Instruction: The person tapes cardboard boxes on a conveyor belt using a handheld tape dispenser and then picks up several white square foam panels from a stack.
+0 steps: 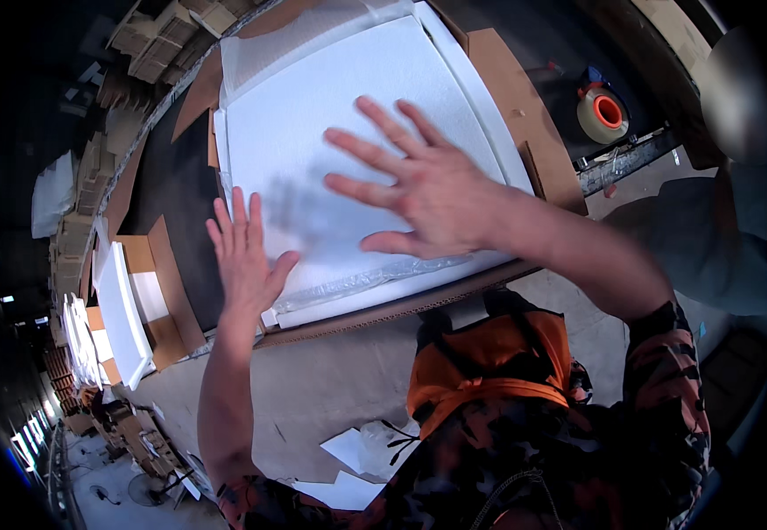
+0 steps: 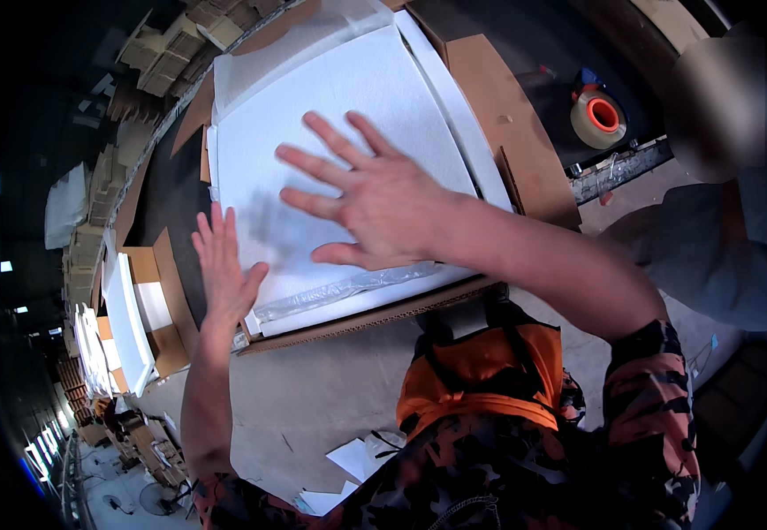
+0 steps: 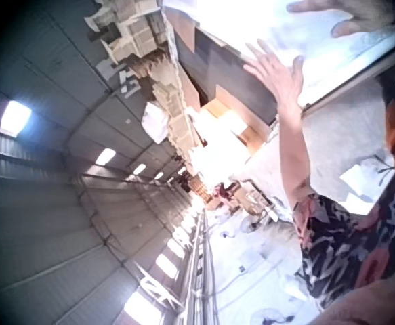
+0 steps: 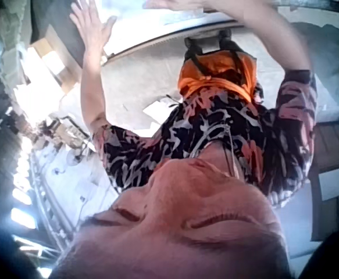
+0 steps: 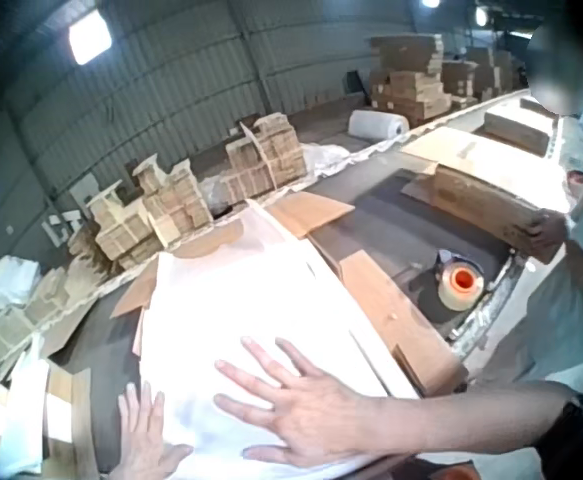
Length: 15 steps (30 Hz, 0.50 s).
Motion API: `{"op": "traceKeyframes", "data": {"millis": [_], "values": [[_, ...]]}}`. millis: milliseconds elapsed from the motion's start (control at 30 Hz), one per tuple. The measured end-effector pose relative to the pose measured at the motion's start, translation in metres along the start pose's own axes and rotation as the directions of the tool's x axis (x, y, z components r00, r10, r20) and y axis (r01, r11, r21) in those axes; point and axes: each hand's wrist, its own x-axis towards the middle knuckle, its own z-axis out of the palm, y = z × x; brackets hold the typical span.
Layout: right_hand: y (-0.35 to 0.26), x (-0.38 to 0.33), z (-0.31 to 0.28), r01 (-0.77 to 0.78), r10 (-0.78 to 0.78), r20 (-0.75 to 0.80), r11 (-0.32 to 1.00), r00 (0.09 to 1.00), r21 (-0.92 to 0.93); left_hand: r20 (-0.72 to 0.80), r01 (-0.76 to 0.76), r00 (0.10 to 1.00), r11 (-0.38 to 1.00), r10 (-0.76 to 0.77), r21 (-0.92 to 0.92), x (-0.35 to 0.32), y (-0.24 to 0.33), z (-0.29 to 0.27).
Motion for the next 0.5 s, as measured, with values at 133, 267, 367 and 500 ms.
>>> {"op": "traceKeyframes", "data": {"millis": [133,267,367,500], "values": [[0.002,-0.03,0.071,-0.154,0.115,0.328,0.984,0.937,0.094,0.113,-0.045,0.992,0.998,0.05,-0.044,-0.003,0.045,0.046],[0.018,-0.03,0.066,-0.122,0.1,0.326,0.991,0.94,0.048,0.049,-0.025,0.998,0.998,0.028,-0.055,-0.001,0.063,0.048],[0.004,-0.045,0.067,-0.094,0.067,0.272,0.991,0.96,0.09,0.061,-0.037,0.997,0.999,0.039,-0.034,-0.017,0.068,0.044],[0.025,-0.033,0.069,-0.087,0.077,0.35,0.996,0.933,0.013,0.196,0.046,0.98,0.999,-0.045,-0.002,0.008,0.07,0.049]]}}
